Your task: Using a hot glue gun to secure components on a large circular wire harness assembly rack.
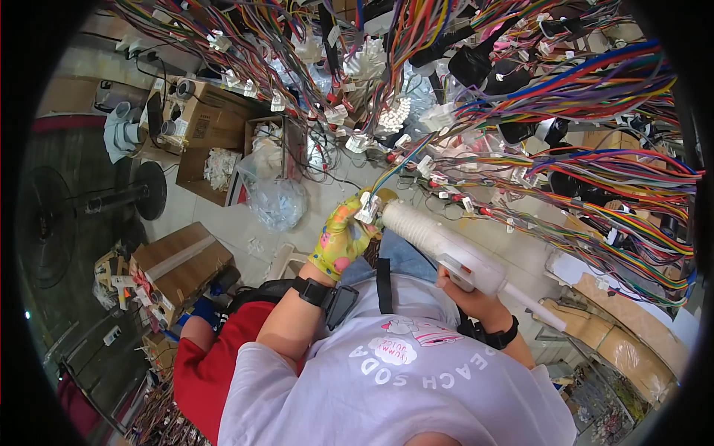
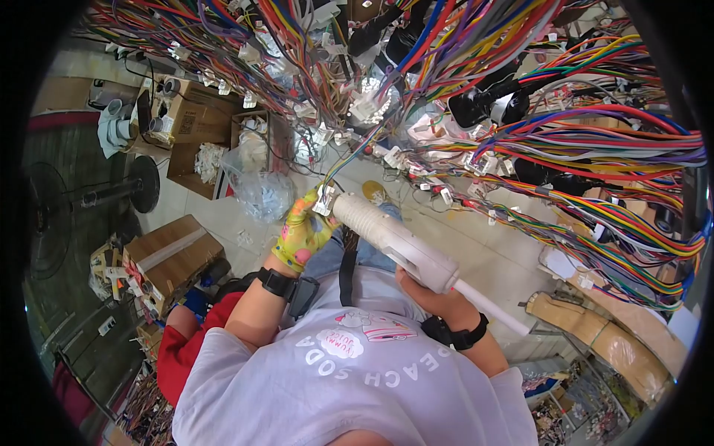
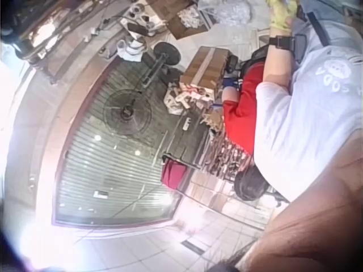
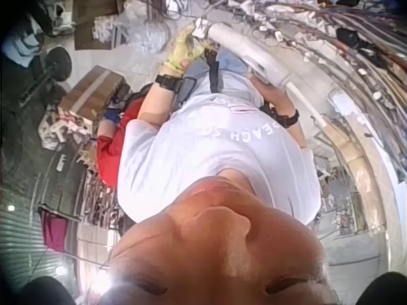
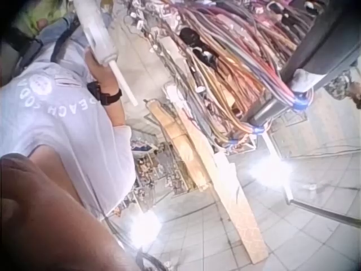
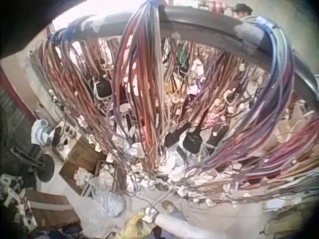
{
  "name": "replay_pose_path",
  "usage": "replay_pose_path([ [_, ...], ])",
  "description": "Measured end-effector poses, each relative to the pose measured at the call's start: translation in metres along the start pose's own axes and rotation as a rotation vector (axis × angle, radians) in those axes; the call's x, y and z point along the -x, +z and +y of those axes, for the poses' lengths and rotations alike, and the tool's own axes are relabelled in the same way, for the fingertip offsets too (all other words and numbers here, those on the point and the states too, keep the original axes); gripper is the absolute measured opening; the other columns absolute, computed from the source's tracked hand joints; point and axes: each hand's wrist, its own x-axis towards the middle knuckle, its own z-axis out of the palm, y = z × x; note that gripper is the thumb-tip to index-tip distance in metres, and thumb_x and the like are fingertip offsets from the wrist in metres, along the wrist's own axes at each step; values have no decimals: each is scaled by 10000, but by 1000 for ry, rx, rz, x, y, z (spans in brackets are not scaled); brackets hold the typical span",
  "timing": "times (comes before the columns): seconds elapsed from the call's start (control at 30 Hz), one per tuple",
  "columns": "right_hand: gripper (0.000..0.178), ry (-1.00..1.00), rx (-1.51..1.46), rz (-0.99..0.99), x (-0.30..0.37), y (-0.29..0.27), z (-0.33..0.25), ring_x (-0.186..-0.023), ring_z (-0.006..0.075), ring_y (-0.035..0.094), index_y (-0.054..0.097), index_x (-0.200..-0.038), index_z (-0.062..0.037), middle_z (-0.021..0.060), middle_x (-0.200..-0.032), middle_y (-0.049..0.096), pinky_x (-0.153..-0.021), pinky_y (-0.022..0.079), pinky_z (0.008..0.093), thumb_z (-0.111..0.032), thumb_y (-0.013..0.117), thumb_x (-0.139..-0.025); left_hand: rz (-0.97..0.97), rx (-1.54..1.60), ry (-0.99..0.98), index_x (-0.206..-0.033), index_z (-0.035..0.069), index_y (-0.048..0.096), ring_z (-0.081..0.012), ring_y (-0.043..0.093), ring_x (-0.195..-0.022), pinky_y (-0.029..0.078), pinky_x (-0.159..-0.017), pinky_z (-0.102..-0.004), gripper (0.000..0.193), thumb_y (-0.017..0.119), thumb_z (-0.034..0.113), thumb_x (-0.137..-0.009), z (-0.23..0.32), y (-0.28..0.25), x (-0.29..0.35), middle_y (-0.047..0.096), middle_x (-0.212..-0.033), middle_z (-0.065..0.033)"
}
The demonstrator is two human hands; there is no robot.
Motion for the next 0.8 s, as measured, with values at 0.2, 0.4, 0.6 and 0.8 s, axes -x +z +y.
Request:
replay_pose_path([
  [0.2,92,-15,26,-5,-1,1,2,-699,85,490,564,-844,-37,-3,-754,531,-616,399,234,25,625,-814,27,-18,15,-1248,40,509,-272,568,-1105,448,-973,-440,454,602,253,-858,-1,-7,1,589,-1184,-122],
  [0.4,97,-8,27,9,0,-1,1,-702,84,491,563,-841,-41,-6,-754,530,-623,401,236,23,630,-812,67,30,23,-1234,48,524,-258,581,-1079,464,-946,-420,438,606,255,-858,-4,-13,-1,600,-1169,-106],
  [0.6,97,-9,54,13,1,0,3,-701,88,490,563,-842,-45,-9,-751,528,-626,404,237,9,639,-814,46,27,30,-1226,51,533,-251,585,-1071,468,-941,-410,429,614,252,-857,-3,-10,-2,609,-1157,-102],
  [0.8,93,9,40,-21,0,0,-5,-712,93,502,571,-862,-39,-5,-750,537,-637,416,244,13,631,-814,56,38,13,-1230,49,532,-252,583,-1075,464,-950,-415,435,625,238,-850,-1,-3,-1,607,-1162,-103],
])
